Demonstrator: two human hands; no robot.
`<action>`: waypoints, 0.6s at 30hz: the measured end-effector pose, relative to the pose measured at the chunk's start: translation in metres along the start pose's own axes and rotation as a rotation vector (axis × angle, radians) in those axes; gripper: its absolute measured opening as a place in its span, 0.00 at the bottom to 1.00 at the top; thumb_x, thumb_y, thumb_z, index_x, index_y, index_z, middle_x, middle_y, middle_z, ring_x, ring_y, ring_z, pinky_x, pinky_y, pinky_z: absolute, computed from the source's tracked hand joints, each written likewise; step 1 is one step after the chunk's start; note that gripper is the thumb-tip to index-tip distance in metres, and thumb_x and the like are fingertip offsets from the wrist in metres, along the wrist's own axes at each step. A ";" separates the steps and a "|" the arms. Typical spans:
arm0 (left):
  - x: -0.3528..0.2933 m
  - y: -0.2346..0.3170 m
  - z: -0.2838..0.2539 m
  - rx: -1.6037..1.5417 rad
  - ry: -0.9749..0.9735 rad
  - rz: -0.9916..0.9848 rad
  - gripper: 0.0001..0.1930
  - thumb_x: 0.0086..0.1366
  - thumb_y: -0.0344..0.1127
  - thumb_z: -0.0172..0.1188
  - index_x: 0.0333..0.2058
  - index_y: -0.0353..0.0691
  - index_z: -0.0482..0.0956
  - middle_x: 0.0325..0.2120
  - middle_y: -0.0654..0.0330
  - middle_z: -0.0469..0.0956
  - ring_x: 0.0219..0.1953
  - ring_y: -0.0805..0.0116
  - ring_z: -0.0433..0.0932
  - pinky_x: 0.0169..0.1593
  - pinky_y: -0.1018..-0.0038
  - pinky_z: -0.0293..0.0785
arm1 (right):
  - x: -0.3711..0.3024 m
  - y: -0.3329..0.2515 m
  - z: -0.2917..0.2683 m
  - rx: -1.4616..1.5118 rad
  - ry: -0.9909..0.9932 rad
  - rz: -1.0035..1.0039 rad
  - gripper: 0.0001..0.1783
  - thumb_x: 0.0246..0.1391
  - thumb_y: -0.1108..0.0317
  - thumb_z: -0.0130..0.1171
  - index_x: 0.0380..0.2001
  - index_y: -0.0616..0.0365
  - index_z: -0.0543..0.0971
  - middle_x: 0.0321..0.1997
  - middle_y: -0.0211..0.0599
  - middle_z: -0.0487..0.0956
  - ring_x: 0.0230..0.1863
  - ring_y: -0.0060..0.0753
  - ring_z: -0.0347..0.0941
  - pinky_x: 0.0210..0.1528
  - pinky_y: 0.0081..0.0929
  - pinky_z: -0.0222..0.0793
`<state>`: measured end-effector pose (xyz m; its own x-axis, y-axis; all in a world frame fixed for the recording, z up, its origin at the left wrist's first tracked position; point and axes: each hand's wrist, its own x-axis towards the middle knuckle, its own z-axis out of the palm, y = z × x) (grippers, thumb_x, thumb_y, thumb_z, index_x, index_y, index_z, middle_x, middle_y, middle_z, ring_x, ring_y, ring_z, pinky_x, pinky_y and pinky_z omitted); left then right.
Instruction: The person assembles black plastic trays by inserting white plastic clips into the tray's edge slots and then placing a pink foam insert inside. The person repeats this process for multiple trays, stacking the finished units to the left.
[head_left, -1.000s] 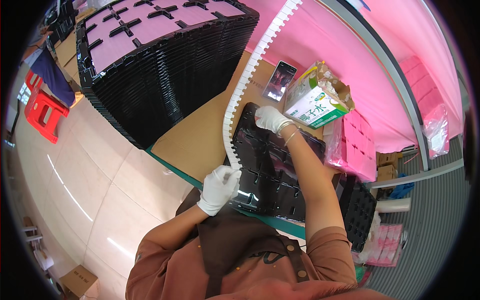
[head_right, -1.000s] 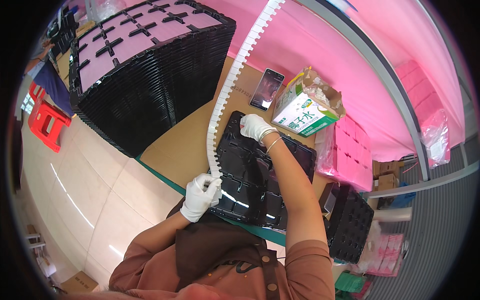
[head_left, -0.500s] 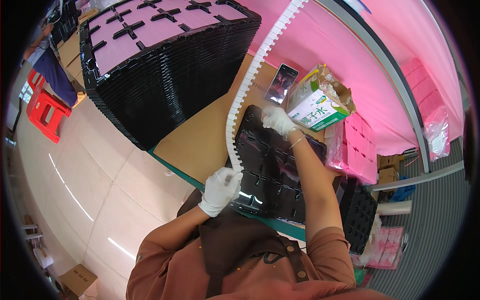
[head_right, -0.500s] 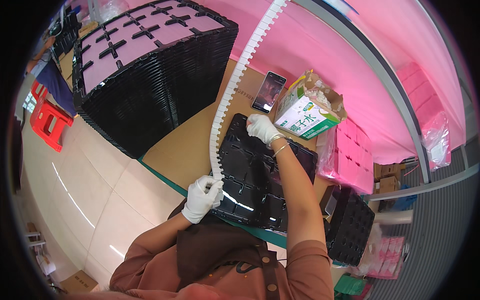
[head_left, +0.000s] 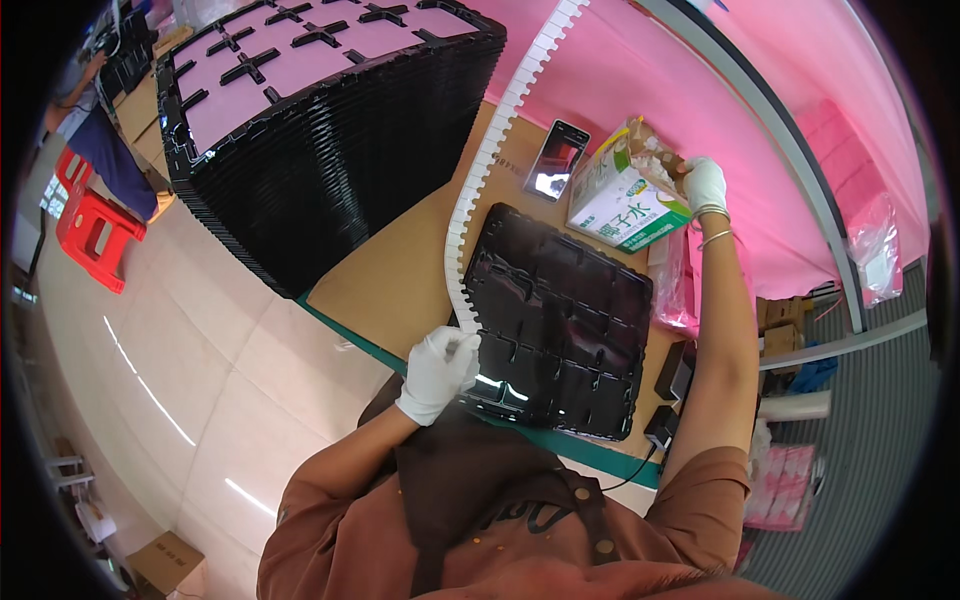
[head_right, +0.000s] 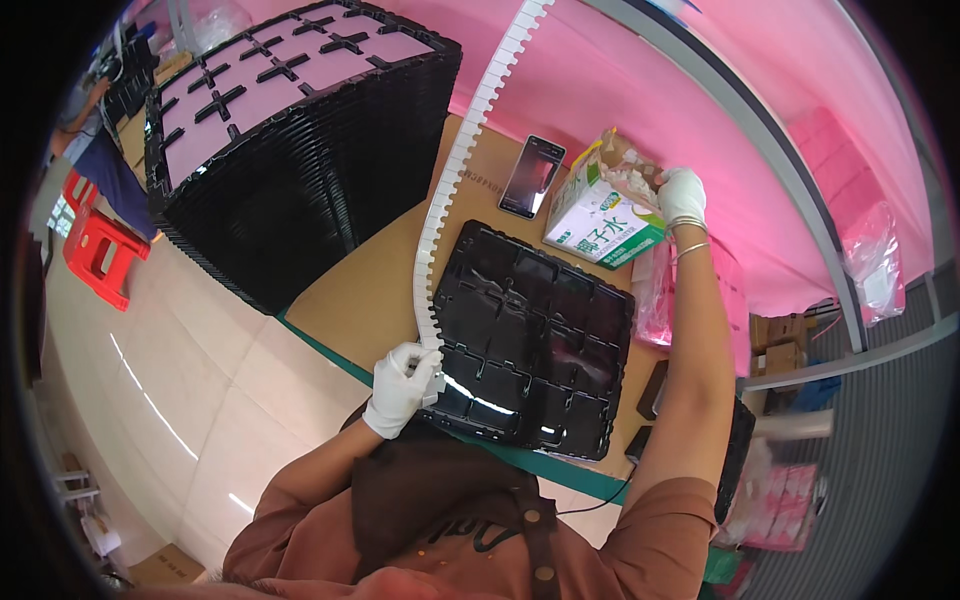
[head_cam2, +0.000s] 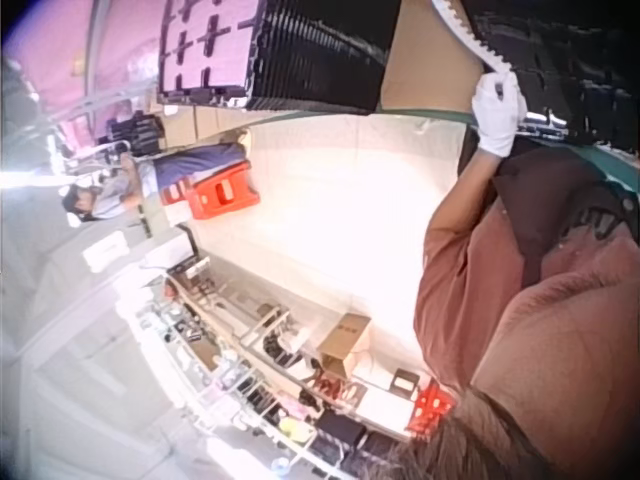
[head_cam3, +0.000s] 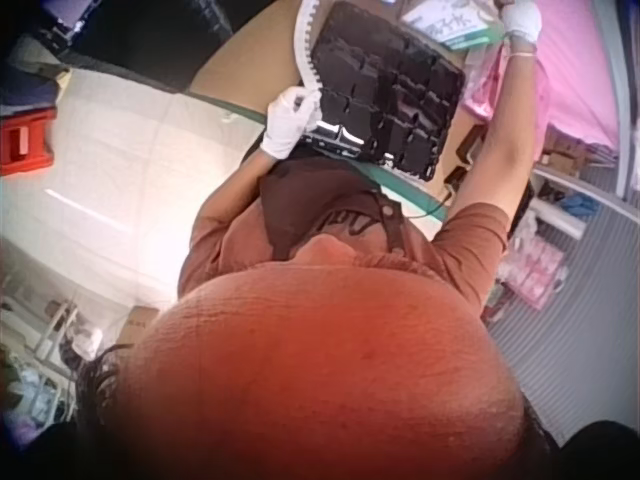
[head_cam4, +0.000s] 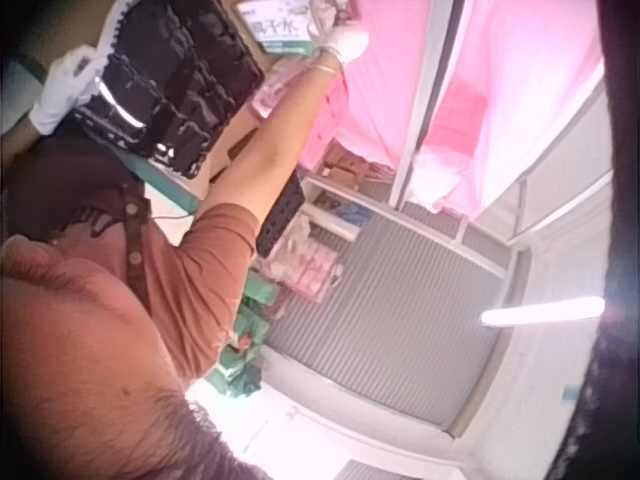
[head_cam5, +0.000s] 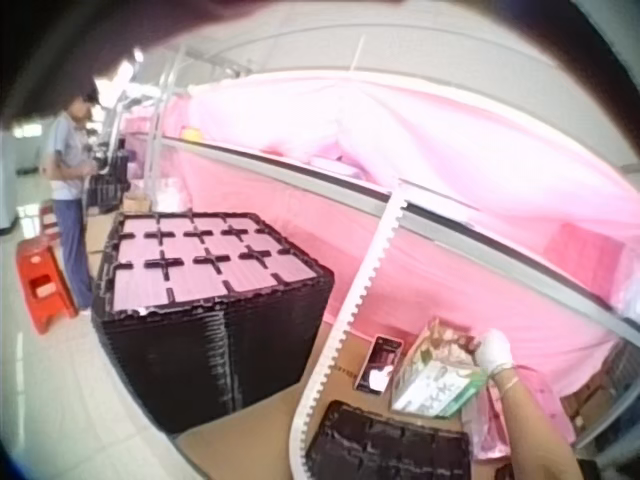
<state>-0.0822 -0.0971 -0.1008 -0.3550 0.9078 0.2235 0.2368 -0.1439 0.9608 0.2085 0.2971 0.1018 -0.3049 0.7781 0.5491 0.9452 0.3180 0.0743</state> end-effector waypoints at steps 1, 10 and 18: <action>0.001 0.003 0.001 -0.069 0.008 -0.113 0.05 0.59 0.31 0.65 0.32 0.38 0.80 0.25 0.58 0.79 0.25 0.68 0.80 0.29 0.74 0.76 | -0.006 0.002 0.001 -0.114 0.001 -0.145 0.10 0.52 0.66 0.58 0.35 0.54 0.85 0.41 0.50 0.82 0.43 0.50 0.79 0.46 0.38 0.74; 0.006 -0.002 0.000 -0.487 0.047 -0.426 0.08 0.65 0.33 0.61 0.34 0.32 0.78 0.27 0.60 0.81 0.29 0.75 0.81 0.32 0.78 0.76 | -0.156 -0.145 -0.042 0.373 0.018 -0.170 0.15 0.42 0.80 0.49 0.29 0.53 0.82 0.33 0.45 0.81 0.38 0.51 0.76 0.46 0.42 0.72; 0.012 -0.006 -0.009 -0.575 -0.026 -0.501 0.08 0.68 0.33 0.59 0.35 0.33 0.76 0.33 0.57 0.81 0.32 0.73 0.81 0.39 0.78 0.76 | -0.311 -0.262 -0.040 0.628 -0.507 -0.298 0.17 0.38 0.81 0.52 0.35 0.58 0.79 0.38 0.40 0.76 0.40 0.49 0.72 0.42 0.43 0.70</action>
<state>-0.0959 -0.0888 -0.1019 -0.2727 0.9265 -0.2593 -0.4579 0.1121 0.8819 0.0607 -0.0500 -0.0548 -0.6866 0.7153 0.1304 0.6236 0.6715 -0.4003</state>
